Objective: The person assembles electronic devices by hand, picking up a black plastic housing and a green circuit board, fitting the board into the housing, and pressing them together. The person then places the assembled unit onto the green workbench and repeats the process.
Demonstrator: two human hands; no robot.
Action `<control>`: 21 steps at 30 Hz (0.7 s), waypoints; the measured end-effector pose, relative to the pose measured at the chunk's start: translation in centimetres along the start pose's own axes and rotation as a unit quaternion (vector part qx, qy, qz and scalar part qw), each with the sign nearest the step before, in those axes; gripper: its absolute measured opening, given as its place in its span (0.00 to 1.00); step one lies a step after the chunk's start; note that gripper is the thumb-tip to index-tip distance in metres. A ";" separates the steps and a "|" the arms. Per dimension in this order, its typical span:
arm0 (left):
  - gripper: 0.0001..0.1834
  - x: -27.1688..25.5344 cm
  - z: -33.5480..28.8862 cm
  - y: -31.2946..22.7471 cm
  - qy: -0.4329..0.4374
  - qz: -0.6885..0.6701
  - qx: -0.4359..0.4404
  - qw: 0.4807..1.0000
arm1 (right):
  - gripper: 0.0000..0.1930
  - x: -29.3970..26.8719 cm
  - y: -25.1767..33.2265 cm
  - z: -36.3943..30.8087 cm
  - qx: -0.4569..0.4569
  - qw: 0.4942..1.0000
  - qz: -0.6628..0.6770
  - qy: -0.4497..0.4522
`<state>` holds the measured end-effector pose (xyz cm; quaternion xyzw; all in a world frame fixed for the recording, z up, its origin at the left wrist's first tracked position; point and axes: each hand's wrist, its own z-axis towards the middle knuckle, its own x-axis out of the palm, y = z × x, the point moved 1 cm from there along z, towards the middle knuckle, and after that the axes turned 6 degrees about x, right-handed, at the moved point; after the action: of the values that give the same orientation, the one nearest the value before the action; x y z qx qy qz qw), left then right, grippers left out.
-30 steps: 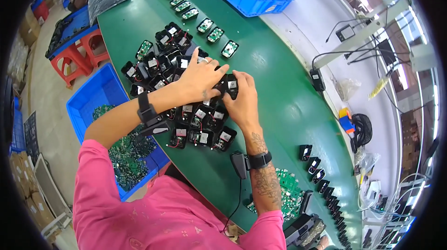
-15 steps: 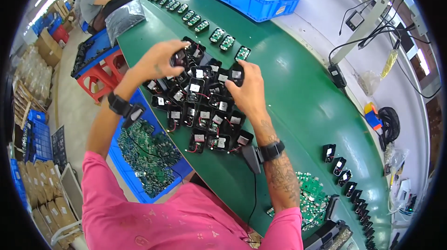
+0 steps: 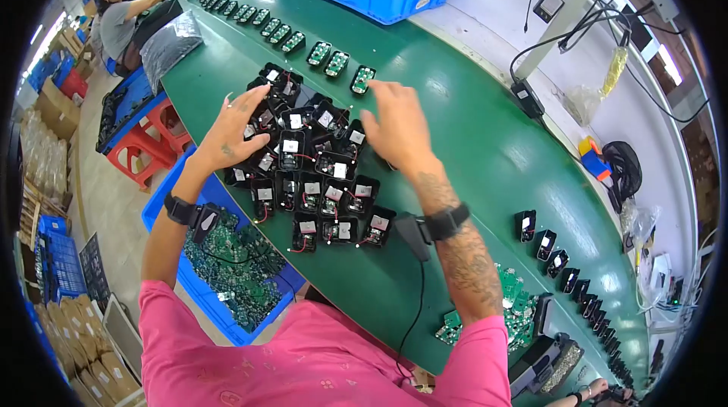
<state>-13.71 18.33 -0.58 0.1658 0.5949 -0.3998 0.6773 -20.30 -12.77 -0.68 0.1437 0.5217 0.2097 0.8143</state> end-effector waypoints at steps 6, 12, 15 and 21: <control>0.39 0.1 -1.5 -2.0 -0.113 0.060 0.034 0.991 | 0.31 -1.0 -3.0 -3.5 0.121 0.976 -0.065 0.167; 0.42 0.2 -6.1 -3.6 -0.212 -0.038 -0.044 0.976 | 0.26 -1.0 -0.4 -2.3 0.185 0.980 0.027 0.060; 0.52 1.5 -8.1 -7.7 -0.204 0.051 -0.007 0.978 | 0.26 0.3 3.1 0.5 0.068 0.997 0.039 0.029; 0.74 8.4 -11.6 -12.2 -0.153 0.026 -0.102 0.983 | 0.21 6.6 9.3 4.3 0.020 0.995 -0.098 0.024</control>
<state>-30.76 15.96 -8.13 0.0481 0.5175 -0.3401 0.7837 -15.76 -1.47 0.04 0.1035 0.5568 0.1216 0.8152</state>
